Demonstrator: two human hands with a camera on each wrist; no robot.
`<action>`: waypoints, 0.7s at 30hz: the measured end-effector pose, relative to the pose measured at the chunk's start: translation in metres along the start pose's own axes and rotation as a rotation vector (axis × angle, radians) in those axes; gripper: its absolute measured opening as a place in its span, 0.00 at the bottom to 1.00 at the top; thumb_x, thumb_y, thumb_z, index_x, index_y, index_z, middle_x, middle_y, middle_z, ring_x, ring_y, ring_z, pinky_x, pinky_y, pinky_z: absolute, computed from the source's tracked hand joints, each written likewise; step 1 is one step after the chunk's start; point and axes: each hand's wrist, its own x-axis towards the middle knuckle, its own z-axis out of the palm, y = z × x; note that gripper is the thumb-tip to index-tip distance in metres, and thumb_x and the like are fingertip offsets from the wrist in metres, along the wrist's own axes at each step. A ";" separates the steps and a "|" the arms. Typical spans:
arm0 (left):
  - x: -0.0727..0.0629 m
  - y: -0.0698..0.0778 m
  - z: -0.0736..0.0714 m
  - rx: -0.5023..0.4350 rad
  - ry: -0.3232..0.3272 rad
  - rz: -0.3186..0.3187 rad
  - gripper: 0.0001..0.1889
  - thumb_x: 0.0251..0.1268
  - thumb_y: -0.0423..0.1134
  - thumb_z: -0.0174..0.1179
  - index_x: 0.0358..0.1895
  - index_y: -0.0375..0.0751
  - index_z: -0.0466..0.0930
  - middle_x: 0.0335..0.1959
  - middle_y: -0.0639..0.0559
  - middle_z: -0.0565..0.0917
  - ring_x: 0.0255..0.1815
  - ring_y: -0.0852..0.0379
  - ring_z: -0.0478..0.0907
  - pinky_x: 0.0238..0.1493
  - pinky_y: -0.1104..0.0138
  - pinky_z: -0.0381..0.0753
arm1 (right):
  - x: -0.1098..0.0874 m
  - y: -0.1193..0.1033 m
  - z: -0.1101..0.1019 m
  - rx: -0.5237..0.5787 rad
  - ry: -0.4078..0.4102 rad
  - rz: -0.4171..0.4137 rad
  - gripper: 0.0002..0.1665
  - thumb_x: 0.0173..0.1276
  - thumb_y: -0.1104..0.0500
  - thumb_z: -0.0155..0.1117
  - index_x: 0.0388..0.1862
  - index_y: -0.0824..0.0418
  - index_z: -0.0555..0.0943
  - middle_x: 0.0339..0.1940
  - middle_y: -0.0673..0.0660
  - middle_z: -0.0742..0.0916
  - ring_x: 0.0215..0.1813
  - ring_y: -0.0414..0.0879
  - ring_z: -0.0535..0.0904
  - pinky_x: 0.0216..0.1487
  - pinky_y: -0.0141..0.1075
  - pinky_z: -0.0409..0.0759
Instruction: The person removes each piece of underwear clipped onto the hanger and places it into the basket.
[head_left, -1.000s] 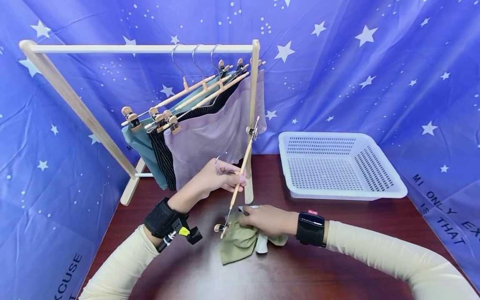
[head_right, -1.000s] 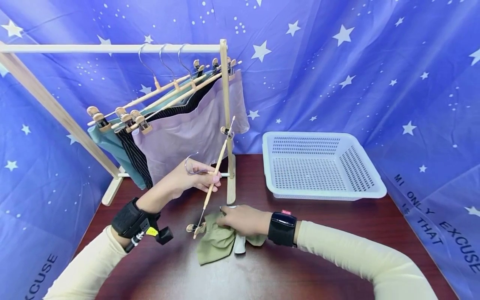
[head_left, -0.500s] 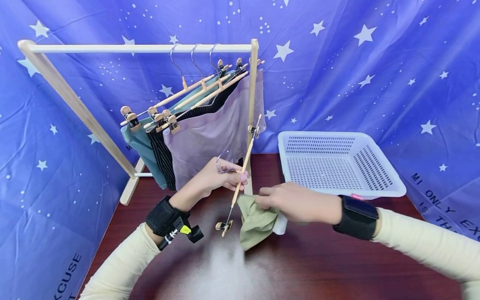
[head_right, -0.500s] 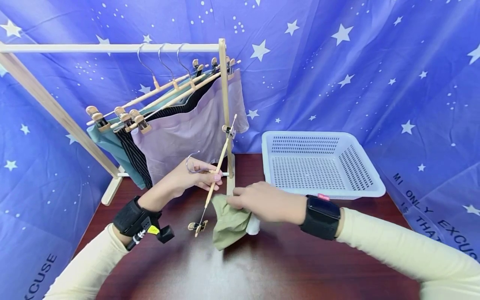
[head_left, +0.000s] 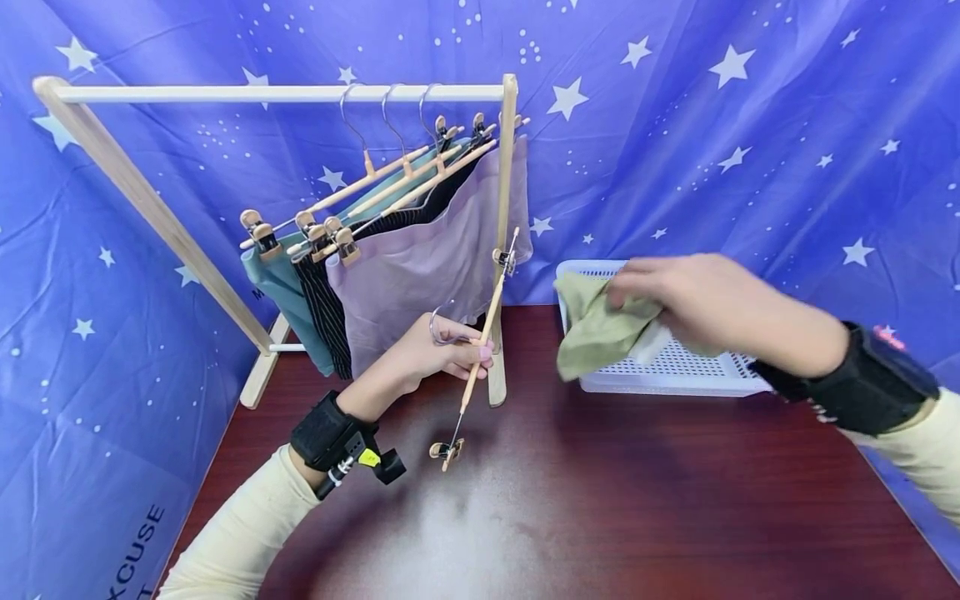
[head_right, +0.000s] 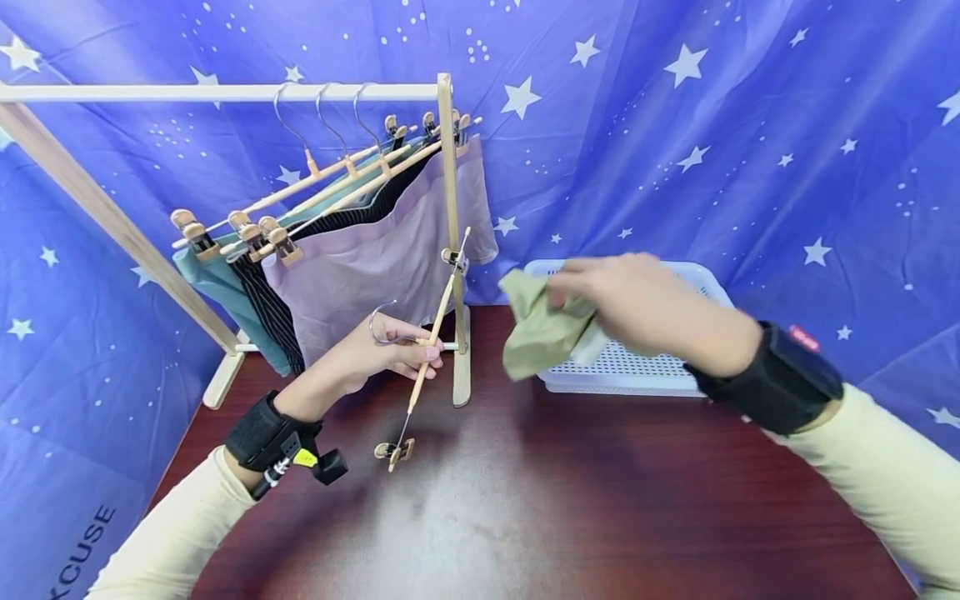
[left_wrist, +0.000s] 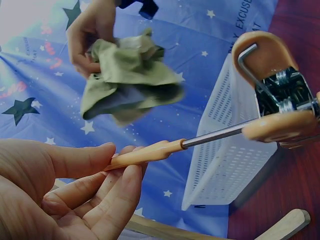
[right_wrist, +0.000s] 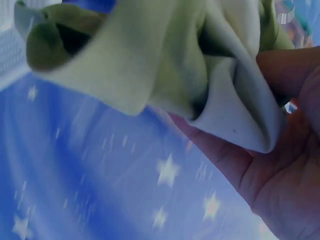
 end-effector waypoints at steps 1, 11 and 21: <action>0.000 0.000 0.000 -0.001 0.002 -0.001 0.15 0.68 0.25 0.61 0.53 0.15 0.80 0.28 0.49 0.89 0.25 0.62 0.86 0.31 0.71 0.86 | -0.001 0.008 -0.006 -0.002 0.001 0.034 0.34 0.44 0.82 0.63 0.41 0.46 0.83 0.43 0.45 0.87 0.27 0.42 0.76 0.20 0.36 0.72; 0.000 0.000 -0.001 0.009 -0.003 0.009 0.15 0.68 0.25 0.61 0.52 0.15 0.79 0.29 0.50 0.89 0.26 0.62 0.86 0.32 0.71 0.86 | -0.010 0.083 -0.027 -0.045 0.015 0.283 0.27 0.48 0.79 0.65 0.38 0.50 0.87 0.42 0.55 0.89 0.32 0.48 0.75 0.28 0.38 0.65; 0.001 -0.004 0.000 0.019 -0.004 0.014 0.15 0.66 0.24 0.62 0.52 0.16 0.81 0.34 0.47 0.89 0.28 0.60 0.87 0.32 0.71 0.86 | -0.014 0.139 -0.015 -0.058 -0.109 0.443 0.21 0.55 0.76 0.58 0.40 0.58 0.89 0.46 0.68 0.89 0.39 0.61 0.82 0.30 0.46 0.71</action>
